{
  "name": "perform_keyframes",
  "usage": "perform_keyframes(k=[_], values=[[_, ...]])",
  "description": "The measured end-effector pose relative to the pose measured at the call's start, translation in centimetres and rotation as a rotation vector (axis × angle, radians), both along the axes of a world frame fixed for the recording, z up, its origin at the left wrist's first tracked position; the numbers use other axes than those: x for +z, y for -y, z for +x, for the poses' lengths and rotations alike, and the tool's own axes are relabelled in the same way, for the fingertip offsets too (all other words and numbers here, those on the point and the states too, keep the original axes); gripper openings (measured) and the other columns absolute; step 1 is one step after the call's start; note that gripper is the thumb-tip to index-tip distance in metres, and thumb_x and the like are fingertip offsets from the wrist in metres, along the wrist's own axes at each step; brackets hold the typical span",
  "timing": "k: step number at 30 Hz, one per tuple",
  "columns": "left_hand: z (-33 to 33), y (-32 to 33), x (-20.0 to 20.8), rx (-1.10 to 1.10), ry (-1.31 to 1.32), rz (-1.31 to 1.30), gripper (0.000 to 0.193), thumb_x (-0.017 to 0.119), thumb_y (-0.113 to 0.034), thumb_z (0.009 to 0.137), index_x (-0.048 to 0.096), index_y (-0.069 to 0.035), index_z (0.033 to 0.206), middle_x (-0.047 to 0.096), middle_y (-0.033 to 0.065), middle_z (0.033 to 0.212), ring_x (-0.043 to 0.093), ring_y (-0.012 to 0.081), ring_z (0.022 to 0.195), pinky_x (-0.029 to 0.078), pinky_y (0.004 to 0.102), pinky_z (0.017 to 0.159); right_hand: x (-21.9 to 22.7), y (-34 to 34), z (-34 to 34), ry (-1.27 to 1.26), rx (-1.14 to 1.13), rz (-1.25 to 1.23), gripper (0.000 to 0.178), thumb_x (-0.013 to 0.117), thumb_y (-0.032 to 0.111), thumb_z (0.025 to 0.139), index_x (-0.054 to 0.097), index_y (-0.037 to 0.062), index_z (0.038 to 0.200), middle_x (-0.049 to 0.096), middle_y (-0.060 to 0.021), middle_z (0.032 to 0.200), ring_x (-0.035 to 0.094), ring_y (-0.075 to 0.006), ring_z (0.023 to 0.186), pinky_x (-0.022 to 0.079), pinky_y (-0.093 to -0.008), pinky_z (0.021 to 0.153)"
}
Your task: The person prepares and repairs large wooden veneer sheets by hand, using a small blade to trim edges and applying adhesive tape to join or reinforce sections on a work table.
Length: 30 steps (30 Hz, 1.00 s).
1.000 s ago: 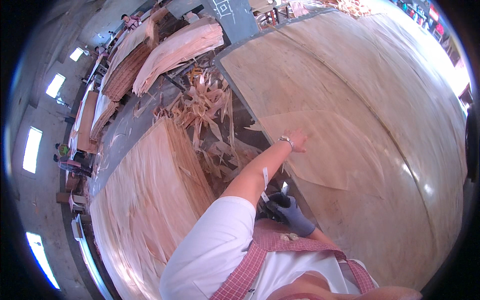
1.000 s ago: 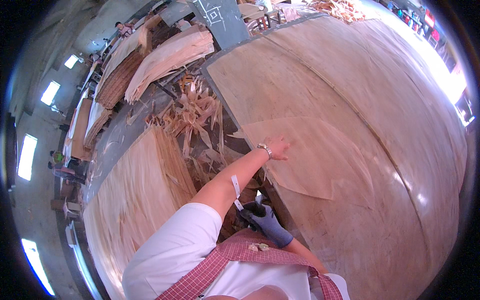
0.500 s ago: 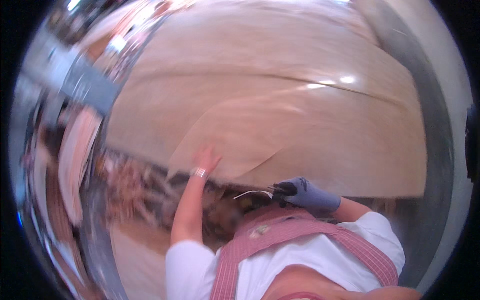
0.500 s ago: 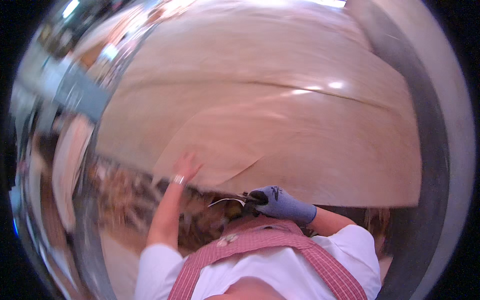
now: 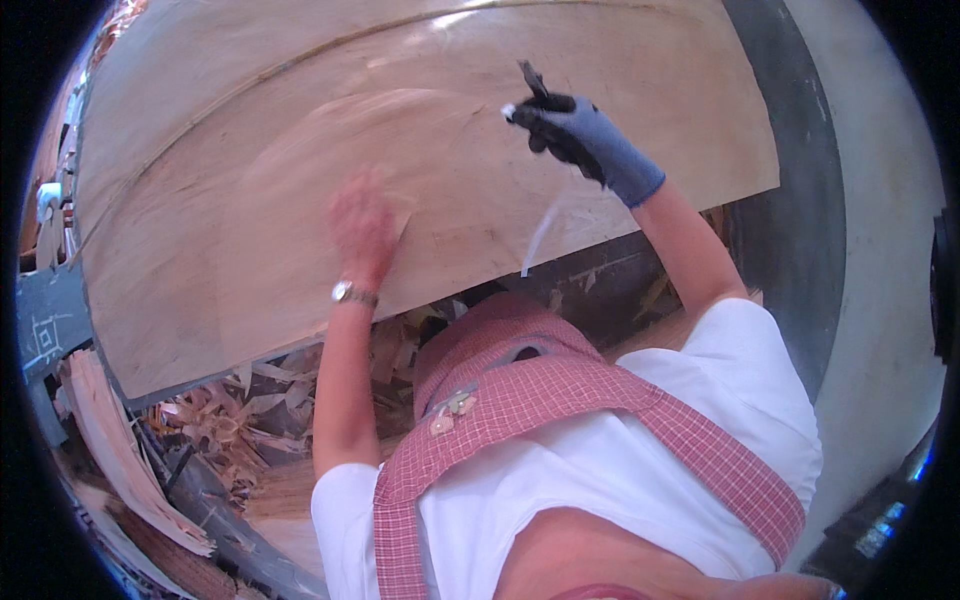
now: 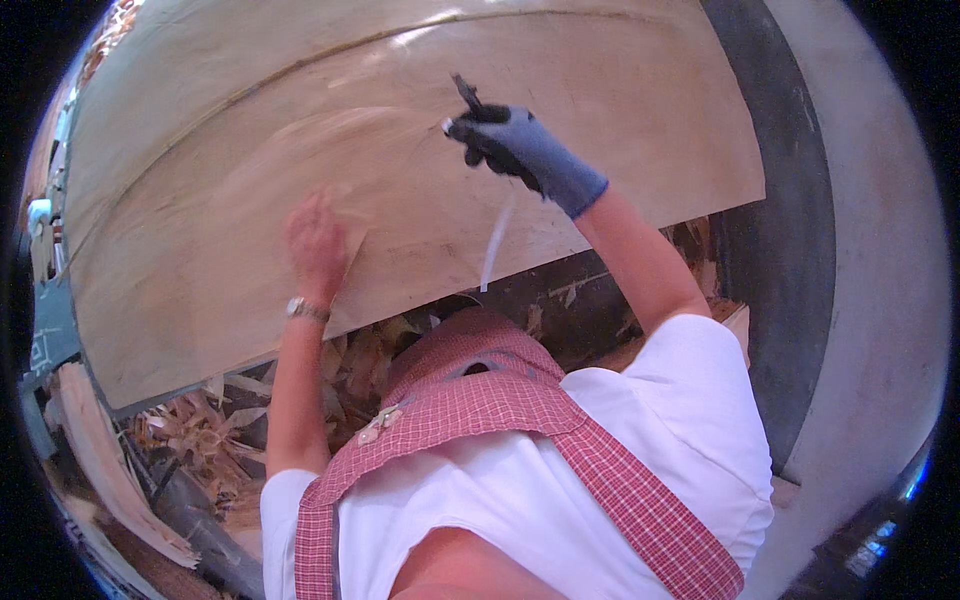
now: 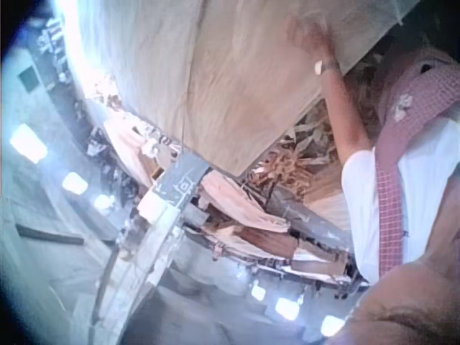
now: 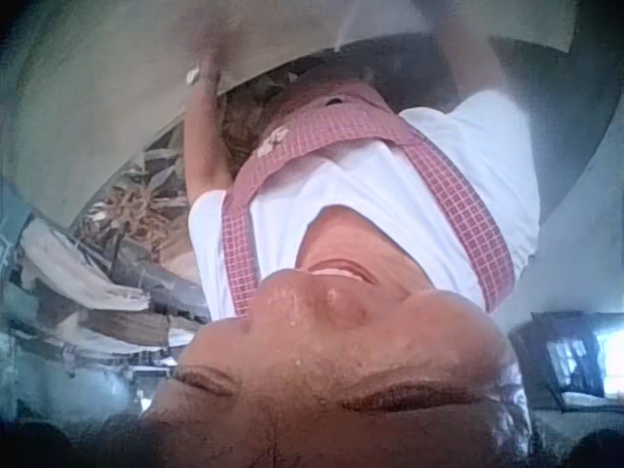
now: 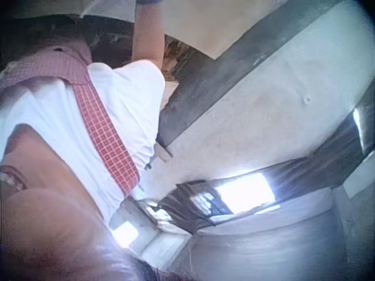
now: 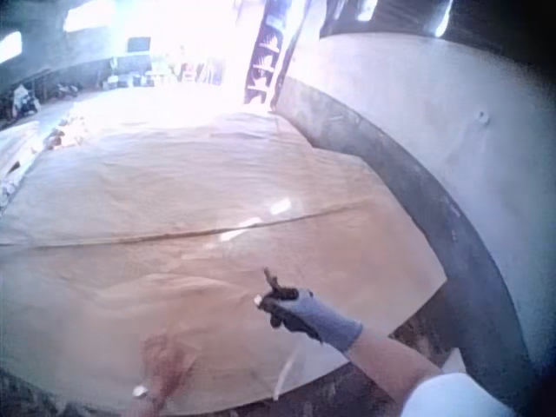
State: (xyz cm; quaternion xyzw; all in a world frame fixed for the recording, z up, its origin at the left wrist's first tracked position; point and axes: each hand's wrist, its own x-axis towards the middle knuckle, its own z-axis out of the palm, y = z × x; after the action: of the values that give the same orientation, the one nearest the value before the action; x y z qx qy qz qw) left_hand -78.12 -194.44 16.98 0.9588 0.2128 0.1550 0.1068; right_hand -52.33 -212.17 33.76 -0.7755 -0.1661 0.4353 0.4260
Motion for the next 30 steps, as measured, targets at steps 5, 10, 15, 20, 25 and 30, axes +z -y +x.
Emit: perform_keyframes(k=[5, 10, 15, 20, 25, 30], values=[[10.2, 2.8, -1.0, -0.178, 0.104, -0.192, 0.06, 0.058, -0.012, 0.087, 0.041, -0.01, 0.145, 0.04, 0.0102, 0.151, 0.034, 0.0249, 0.141, 0.022, 0.0451, 0.118, -2.5, -2.1, 3.8, -0.042, -0.083, 0.077, 0.032, 0.068, 0.038, 0.091, 0.068, 0.0108, 0.107, 0.059, 0.0015, 0.069, 0.044, -0.0025, 0.051, 0.033, -0.0177, 0.045], [11.8, 2.9, -0.9, -0.192, 0.053, -0.136, 0.064, 0.06, -0.016, 0.088, 0.039, -0.014, 0.148, 0.037, 0.0061, 0.153, 0.034, 0.0238, 0.141, 0.026, 0.042, 0.115, -10.5, 0.8, 2.2, -0.266, -0.135, 0.032, 0.027, 0.067, 0.034, 0.09, 0.069, 0.0109, 0.103, 0.066, -0.0019, 0.073, 0.051, -0.0068, 0.053, 0.039, -0.0219, 0.047], [15.4, 2.1, -0.7, -0.342, -0.081, -0.094, 0.065, 0.064, -0.029, 0.086, 0.041, -0.022, 0.147, 0.036, 0.0032, 0.154, 0.037, 0.0256, 0.137, 0.029, 0.0428, 0.111, -14.8, 0.9, 2.5, -0.348, -0.14, -0.021, 0.034, 0.066, 0.04, 0.091, 0.067, 0.0095, 0.107, 0.064, -0.0014, 0.075, 0.052, -0.0066, 0.057, 0.04, -0.0206, 0.05], [16.7, 1.2, -1.7, -0.37, -0.132, -0.057, 0.061, 0.066, -0.046, 0.083, 0.051, -0.028, 0.139, 0.039, 0.0025, 0.151, 0.039, 0.0272, 0.132, 0.031, 0.0442, 0.107, -15.5, 1.1, 4.7, 0.067, 0.072, -0.119, 0.032, 0.065, 0.037, 0.092, 0.067, 0.0081, 0.104, 0.065, -0.0037, 0.071, 0.054, -0.0087, 0.054, 0.041, -0.0226, 0.049], [17.2, 1.2, -1.2, -0.379, -0.209, -0.02, 0.057, 0.063, -0.048, 0.085, 0.053, -0.027, 0.137, 0.039, 0.0024, 0.151, 0.04, 0.0264, 0.131, 0.034, 0.0437, 0.102, -14.2, 1.9, 9.7, 0.517, 0.181, -0.35, 0.03, 0.066, 0.035, 0.091, 0.066, 0.0053, 0.096, 0.07, -0.0094, 0.078, 0.062, -0.0134, 0.06, 0.048, -0.0304, 0.053], [17.0, -0.3, -0.7, -0.34, -0.062, -0.313, 0.051, 0.058, -0.029, 0.09, 0.05, -0.022, 0.14, 0.045, 0.0098, 0.146, 0.045, 0.0288, 0.128, 0.036, 0.0443, 0.102, -8.7, 1.9, 4.6, -0.187, -0.091, 0.283, 0.034, 0.058, 0.029, 0.097, 0.059, 0.0077, 0.123, 0.067, -0.0031, 0.084, 0.047, -0.0051, 0.051, 0.039, -0.0208, 0.047]])
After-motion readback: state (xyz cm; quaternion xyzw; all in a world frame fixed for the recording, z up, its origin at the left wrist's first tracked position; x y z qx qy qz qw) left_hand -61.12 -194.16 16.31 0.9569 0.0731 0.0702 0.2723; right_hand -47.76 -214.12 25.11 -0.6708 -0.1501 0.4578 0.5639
